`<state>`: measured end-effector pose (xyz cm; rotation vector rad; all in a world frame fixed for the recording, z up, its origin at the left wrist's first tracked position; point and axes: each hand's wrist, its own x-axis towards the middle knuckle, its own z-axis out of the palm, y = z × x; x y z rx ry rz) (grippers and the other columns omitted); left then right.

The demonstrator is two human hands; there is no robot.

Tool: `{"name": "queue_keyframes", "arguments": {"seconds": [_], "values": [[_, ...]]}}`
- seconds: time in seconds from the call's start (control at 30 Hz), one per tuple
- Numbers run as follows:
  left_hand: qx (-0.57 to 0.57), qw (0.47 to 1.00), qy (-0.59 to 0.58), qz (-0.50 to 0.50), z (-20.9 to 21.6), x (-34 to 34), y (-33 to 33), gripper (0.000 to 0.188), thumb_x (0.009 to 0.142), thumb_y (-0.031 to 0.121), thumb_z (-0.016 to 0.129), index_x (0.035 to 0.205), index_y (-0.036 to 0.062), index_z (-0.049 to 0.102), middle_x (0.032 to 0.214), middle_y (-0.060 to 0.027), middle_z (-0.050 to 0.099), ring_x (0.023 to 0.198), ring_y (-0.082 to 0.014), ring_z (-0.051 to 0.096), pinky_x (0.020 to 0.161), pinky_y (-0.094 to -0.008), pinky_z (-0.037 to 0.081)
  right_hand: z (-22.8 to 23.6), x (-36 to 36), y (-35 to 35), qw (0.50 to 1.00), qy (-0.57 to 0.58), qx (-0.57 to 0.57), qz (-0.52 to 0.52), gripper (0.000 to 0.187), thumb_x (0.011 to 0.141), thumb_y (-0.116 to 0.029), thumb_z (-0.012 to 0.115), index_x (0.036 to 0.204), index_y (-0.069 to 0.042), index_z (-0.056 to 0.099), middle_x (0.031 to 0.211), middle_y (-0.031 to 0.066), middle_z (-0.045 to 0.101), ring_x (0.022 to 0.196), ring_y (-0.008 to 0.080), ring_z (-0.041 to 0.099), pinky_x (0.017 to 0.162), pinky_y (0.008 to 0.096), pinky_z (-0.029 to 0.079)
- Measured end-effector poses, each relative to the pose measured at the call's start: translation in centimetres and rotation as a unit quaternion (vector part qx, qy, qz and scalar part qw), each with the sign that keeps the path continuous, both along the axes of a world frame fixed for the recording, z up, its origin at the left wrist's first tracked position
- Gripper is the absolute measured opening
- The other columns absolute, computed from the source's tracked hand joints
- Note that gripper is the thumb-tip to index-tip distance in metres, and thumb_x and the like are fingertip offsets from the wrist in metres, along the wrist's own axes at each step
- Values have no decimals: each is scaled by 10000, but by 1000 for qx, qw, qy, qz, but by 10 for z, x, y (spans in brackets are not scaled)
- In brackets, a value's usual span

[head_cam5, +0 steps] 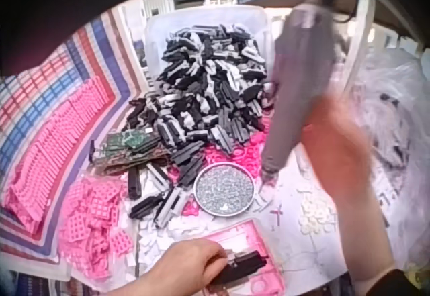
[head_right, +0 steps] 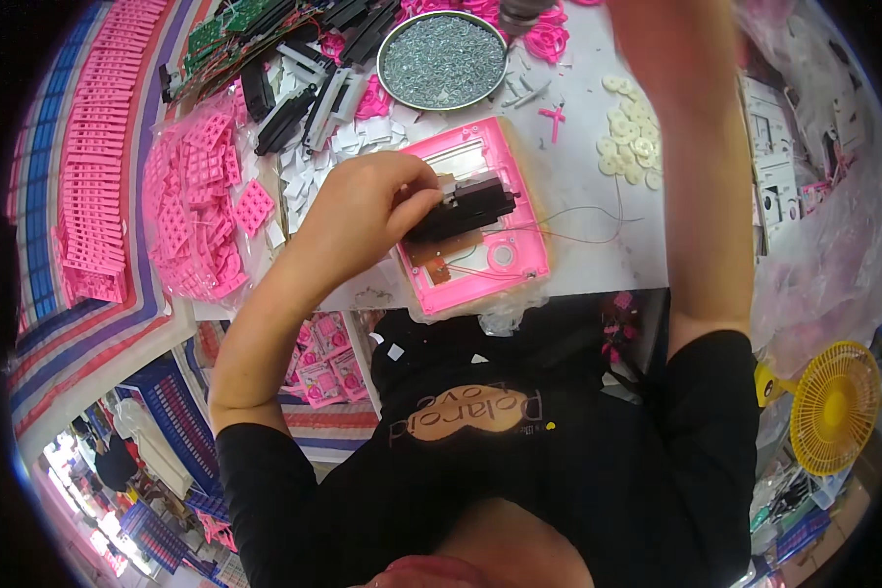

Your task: Assemble electronic toy piggy banks by installing internal components and gluing them into the plastic shell.

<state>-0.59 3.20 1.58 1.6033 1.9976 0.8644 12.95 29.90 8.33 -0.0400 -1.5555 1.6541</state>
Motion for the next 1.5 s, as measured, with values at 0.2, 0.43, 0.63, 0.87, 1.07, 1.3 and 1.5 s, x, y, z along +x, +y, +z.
{"name": "queue_keyframes", "arguments": {"seconds": [0.2,0.43,0.63,0.87,1.07,1.3,1.5], "values": [[109,984,111,88,8,37,-42,402,733,233,838,1053,65,660,930,-69,650,866,-269,613,784,-418,432,23,-56,-24,973,-52,14,223,444,939,-193,643,1308,17,510,1191,205,663,891,254,710,812,375,577],[103,972,173,117,-34,49,-41,513,730,248,816,1193,132,626,1024,2,645,946,-203,572,875,-409,299,-9,-40,-61,967,-13,-56,247,341,916,-162,582,1217,-22,505,786,79,573,656,185,560,654,336,488],[124,974,156,109,-39,47,-40,516,730,308,816,1167,124,614,1005,17,663,861,-178,570,842,-409,293,-24,-17,-108,967,43,18,250,289,959,-203,594,1175,-99,433,656,1,435,556,123,429,541,308,411],[143,976,122,112,-38,47,-41,538,727,261,831,1205,125,625,957,1,649,850,-213,566,849,-415,284,-39,-7,-128,979,-37,27,201,326,926,-247,683,1064,-108,422,634,5,467,541,125,462,536,304,428],[153,974,126,110,-39,46,-40,552,711,271,829,1202,120,626,961,-1,644,841,-217,556,843,-418,285,-34,-5,-137,977,-47,3,209,319,925,-238,689,1043,-102,426,629,3,481,534,132,469,513,303,428],[167,972,121,110,-45,45,-42,557,675,251,828,1174,120,619,963,-7,643,843,-220,559,829,-422,288,-39,-8,-131,963,-7,81,257,295,923,-230,695,1050,-103,461,611,9,508,499,151,498,514,317,455],[156,974,132,102,-45,47,-44,504,704,319,816,1108,96,613,998,-2,638,883,-190,566,886,-442,323,-33,-5,-131,953,-5,156,261,270,935,-237,687,1020,-105,467,599,7,522,471,167,517,514,334,484]]}}
